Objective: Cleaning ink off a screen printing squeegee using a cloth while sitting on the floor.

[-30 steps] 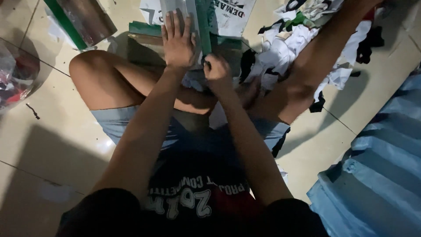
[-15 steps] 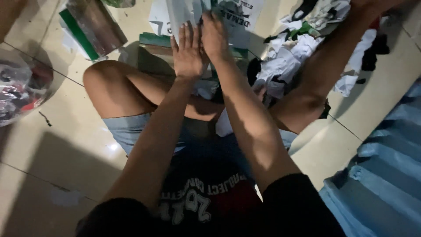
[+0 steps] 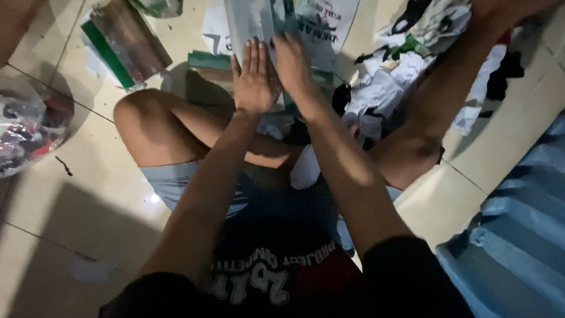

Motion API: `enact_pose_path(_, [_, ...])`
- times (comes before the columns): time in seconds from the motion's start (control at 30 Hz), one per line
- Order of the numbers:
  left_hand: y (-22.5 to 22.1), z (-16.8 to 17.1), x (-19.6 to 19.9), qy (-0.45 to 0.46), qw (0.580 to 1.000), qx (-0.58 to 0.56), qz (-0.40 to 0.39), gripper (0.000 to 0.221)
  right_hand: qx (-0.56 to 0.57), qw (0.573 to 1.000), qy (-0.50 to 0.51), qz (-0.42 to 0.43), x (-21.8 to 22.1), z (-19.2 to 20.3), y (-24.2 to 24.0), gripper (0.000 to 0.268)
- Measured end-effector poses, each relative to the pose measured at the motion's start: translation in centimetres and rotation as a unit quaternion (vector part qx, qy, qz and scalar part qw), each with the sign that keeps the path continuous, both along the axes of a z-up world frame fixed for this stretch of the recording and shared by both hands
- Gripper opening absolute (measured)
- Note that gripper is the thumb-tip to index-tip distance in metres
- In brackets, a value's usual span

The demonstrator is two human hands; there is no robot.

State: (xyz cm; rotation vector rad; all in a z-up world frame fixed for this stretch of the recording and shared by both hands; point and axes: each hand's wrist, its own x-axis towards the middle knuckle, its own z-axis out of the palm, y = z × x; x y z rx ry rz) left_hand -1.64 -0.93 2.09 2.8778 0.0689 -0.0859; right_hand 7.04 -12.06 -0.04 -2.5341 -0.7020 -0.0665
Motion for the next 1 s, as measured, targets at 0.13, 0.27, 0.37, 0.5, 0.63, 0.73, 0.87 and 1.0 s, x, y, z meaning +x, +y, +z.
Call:
enact_pose_path(0.13, [0.4,0.0,0.6,0.029,1.0,0.006,0.009,0.069,-0.094,0.993,-0.065,-0.01,5.7,-1.7,3.4,0.012])
enact_pose_path(0.27, [0.0,-0.3,0.3,0.026,0.998,-0.055,0.029,0.07,-0.061,0.997,0.038,-0.002,2.2,0.7,1.7,0.017])
enact_pose_path(0.37, [0.5,-1.1,0.3,-0.013,0.995,-0.089,0.037,0.07,-0.047,0.995,0.09,-0.01,-3.8,1.3,-1.6,0.015])
enact_pose_path(0.5, [1.1,-0.6,0.1,-0.115,0.959,-0.246,0.076,0.048,0.112,0.975,0.191,0.027,-9.5,2.2,-6.1,0.013])
enact_pose_path(0.63, [3.5,-1.2,0.5,-0.137,0.962,-0.238,0.002,0.049,0.122,0.983,0.137,-0.01,-9.8,1.1,-6.8,0.024])
enact_pose_path(0.73, [4.9,-0.3,-0.4,0.089,0.971,-0.214,0.052,0.063,0.134,0.975,0.165,-0.068,-10.4,4.3,-5.0,0.018])
enact_pose_path(0.87, [6.3,-1.0,-0.5,0.07,0.98,-0.188,0.006,0.052,0.147,0.97,0.185,-0.051,-9.6,6.6,-3.1,0.019])
enact_pose_path(1.0, [7.8,-7.5,0.0,-0.114,0.979,-0.149,-0.078,0.048,0.067,0.974,0.213,-0.04,-8.5,4.3,-1.7,0.024])
